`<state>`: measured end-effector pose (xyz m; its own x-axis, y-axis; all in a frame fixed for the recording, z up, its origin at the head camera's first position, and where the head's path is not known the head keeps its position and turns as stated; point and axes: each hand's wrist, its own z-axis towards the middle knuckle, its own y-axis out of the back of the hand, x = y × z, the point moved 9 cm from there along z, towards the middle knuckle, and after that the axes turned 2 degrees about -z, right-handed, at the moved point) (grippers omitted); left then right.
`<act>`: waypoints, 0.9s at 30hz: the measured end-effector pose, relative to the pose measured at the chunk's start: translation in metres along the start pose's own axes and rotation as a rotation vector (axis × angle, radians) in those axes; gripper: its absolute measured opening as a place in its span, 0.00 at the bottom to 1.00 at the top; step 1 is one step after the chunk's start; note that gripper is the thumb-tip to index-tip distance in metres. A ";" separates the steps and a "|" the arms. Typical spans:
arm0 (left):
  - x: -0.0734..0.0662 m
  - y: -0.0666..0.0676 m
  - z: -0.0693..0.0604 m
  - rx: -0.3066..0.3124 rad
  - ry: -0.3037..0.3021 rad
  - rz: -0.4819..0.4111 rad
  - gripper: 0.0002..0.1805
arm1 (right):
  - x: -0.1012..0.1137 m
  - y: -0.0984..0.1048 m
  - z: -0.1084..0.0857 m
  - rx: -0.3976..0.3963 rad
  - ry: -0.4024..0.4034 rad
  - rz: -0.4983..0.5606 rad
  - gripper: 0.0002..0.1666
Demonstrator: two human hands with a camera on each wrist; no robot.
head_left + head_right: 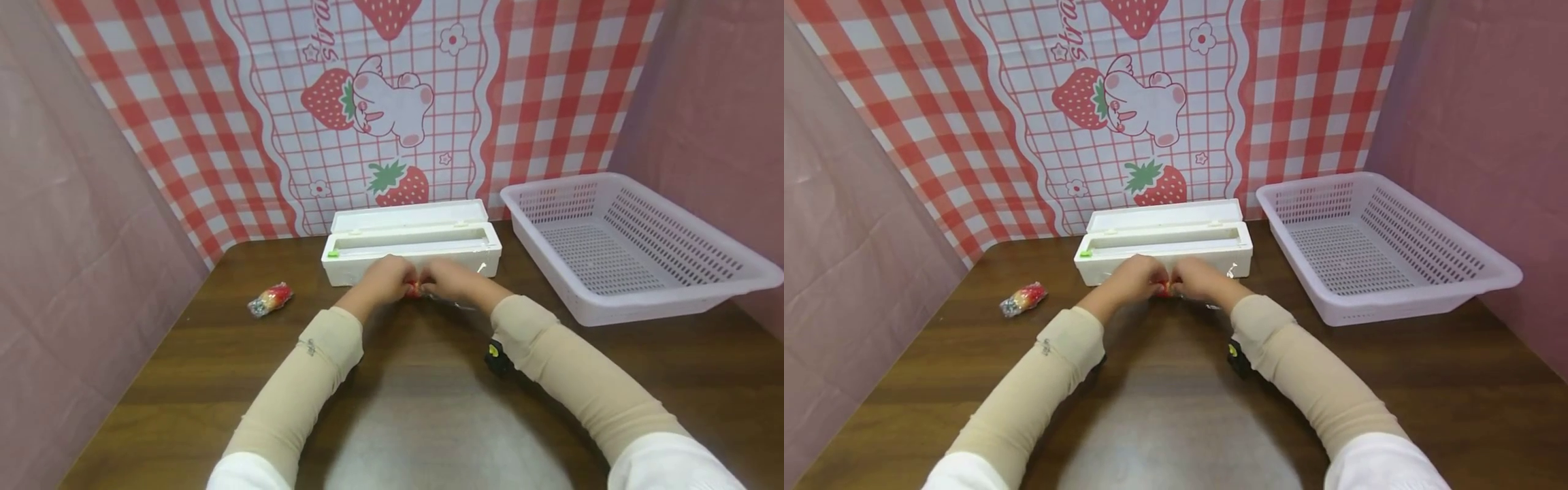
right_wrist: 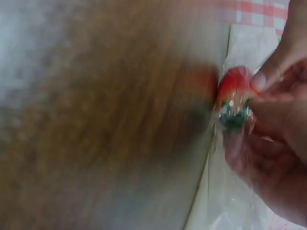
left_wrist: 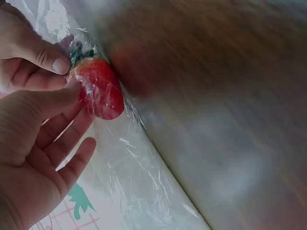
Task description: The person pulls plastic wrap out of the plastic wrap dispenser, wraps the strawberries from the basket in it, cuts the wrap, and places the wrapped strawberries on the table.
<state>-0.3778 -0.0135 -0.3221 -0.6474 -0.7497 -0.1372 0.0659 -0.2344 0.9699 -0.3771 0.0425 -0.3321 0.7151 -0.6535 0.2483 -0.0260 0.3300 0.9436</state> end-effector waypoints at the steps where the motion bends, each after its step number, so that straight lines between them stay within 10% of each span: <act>1: 0.001 -0.001 0.002 -0.003 0.012 0.025 0.05 | 0.001 0.003 -0.001 -0.023 -0.015 -0.047 0.04; 11: -0.004 0.004 0.007 -0.115 0.049 0.286 0.05 | 0.002 0.041 -0.015 -0.269 -0.113 -0.208 0.04; 27: 0.020 0.013 -0.011 -0.067 0.155 0.030 0.03 | 0.003 0.039 -0.014 -0.253 -0.129 -0.136 0.06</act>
<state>-0.3817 -0.0380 -0.3141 -0.5197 -0.8423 -0.1431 0.1367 -0.2473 0.9592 -0.3660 0.0627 -0.2974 0.6053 -0.7788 0.1645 0.2500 0.3822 0.8896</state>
